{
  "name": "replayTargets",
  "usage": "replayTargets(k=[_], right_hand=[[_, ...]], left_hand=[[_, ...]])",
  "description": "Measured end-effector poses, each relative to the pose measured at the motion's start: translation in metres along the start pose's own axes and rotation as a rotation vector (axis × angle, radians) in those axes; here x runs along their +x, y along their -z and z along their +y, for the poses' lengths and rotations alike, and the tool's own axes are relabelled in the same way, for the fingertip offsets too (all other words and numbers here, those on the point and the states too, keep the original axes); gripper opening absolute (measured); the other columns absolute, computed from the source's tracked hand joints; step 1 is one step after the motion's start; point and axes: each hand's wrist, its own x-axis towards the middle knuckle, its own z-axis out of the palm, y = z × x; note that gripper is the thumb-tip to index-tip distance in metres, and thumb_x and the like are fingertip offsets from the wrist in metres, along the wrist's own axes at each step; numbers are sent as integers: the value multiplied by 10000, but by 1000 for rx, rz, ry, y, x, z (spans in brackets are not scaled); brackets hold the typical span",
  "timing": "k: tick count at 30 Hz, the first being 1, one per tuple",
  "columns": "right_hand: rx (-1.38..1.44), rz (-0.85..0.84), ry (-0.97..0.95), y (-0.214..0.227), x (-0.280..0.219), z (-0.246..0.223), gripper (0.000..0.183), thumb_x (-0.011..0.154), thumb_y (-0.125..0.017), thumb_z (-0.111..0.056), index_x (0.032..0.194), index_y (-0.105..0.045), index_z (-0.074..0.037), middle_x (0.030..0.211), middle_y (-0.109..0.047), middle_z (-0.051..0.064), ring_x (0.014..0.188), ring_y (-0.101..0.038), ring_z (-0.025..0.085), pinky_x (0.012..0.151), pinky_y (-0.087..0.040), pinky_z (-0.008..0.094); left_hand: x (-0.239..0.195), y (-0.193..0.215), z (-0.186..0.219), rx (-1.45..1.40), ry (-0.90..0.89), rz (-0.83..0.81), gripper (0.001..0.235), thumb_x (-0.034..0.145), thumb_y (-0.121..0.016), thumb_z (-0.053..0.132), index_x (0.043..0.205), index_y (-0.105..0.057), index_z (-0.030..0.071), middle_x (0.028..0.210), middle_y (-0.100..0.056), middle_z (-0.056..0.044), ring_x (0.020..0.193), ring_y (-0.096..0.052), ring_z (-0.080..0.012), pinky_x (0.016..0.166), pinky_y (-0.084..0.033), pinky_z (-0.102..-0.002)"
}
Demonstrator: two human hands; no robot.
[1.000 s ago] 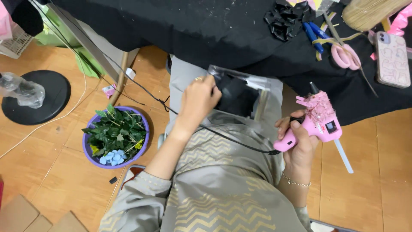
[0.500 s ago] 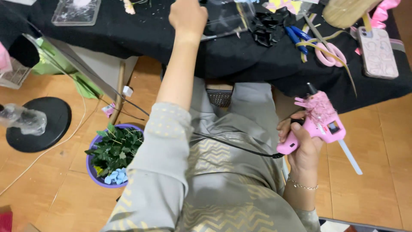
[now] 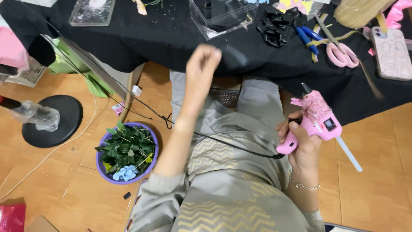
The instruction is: Applying hot glue to a small piece of fabric and attaching it to a craft project
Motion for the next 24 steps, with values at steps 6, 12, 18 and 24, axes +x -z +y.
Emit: replayTargets(k=[6, 12, 18, 24], right_hand=[[-20, -125, 80, 24, 5, 29, 273, 938, -631, -127, 1152, -549, 22, 618, -564, 187, 515, -587, 208, 840, -575, 435], [98, -134, -2, 3, -5, 21, 278, 941, -650, -39, 1195, -545, 6, 684, -577, 186, 534, -627, 209, 565, -626, 417], [135, -112, -21, -13, -10, 23, 200, 920, -631, 35, 1109, -566, 31, 795, -599, 213, 444, -596, 185, 401, -567, 353], [161, -131, -17, -21, -7, 30, 145, 957, -610, -36, 1071, -559, 38, 772, -614, 244, 383, -595, 205, 351, -551, 340]], left_hand=[[-88, -1, -8, -309, 352, -50, 92, 979, -675, 154, 1050, -671, 95, 828, -640, 21, 787, -561, -47, 776, -455, -204], [-96, -1, 14, -354, 321, -173, 99, 997, -681, 123, 1082, -667, 74, 835, -673, 5, 807, -580, -29, 771, -483, -205], [-105, -5, 18, -110, 195, -218, 121, 969, -710, 118, 1080, -726, 72, 885, -714, -48, 856, -622, -103, 824, -529, -298], [-108, -10, 43, 225, -277, -254, 87, 943, -727, 109, 1023, -738, 142, 913, -701, -4, 855, -671, -212, 804, -537, -326]])
